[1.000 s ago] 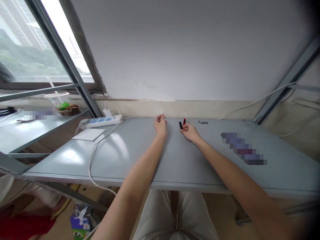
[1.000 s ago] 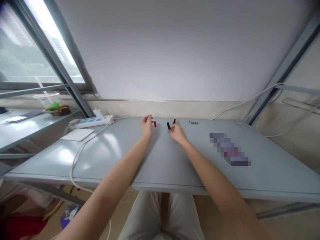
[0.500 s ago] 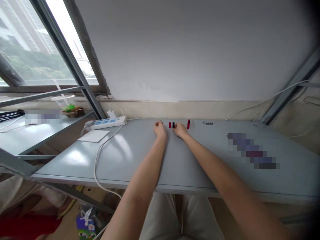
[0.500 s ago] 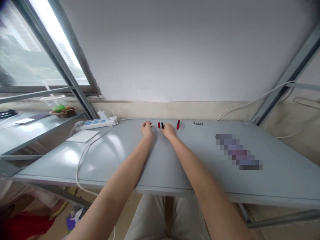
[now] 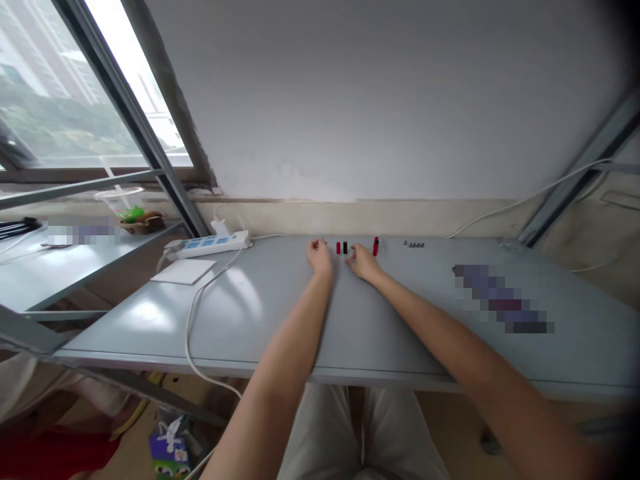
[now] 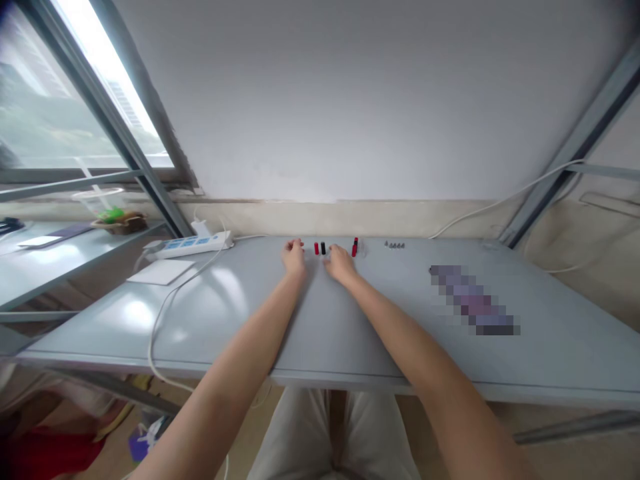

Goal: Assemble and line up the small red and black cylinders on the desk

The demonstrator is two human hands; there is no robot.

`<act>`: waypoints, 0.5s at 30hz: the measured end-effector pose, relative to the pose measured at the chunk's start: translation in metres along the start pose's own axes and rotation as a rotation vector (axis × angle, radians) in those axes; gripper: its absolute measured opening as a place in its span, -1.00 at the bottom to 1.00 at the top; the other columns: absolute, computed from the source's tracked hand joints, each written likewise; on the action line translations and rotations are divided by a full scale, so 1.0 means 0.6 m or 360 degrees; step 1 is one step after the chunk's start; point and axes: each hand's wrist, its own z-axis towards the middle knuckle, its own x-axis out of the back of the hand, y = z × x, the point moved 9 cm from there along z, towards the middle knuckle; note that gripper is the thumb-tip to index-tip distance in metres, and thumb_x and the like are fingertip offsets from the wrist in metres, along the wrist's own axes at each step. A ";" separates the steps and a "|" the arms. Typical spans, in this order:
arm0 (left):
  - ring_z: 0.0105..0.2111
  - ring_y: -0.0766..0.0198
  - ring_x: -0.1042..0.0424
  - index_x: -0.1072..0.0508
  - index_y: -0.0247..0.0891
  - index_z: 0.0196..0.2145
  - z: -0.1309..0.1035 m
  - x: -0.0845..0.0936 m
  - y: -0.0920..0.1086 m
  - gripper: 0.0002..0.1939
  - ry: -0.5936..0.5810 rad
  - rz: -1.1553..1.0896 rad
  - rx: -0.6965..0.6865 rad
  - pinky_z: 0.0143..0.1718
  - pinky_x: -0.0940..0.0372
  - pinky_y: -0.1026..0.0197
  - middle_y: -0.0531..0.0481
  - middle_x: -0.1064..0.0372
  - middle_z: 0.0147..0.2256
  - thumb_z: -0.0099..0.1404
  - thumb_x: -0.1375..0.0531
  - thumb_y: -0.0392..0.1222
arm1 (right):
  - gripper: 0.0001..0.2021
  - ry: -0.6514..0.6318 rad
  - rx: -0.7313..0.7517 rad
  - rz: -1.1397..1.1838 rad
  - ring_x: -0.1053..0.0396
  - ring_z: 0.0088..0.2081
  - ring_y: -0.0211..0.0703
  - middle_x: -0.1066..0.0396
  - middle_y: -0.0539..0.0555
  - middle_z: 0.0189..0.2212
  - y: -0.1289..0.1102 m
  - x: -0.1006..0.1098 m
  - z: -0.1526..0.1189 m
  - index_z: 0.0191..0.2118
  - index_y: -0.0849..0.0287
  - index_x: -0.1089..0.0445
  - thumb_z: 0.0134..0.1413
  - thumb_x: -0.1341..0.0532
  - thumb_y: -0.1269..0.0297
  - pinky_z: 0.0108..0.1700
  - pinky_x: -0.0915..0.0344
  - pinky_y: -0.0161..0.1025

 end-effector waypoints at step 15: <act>-0.08 0.14 -0.28 -0.31 -0.22 0.00 -0.195 -0.139 0.056 -0.58 -0.1229 0.0951 -0.1146 0.00 -0.12 0.14 -0.17 -0.33 -0.10 0.15 -0.13 -0.27 | -0.60 -0.0367 -0.0138 -0.0404 -0.19 0.09 0.07 -0.25 0.21 0.08 0.125 0.082 -0.071 0.05 0.09 -0.33 0.07 -0.13 0.19 0.07 -0.11 -0.06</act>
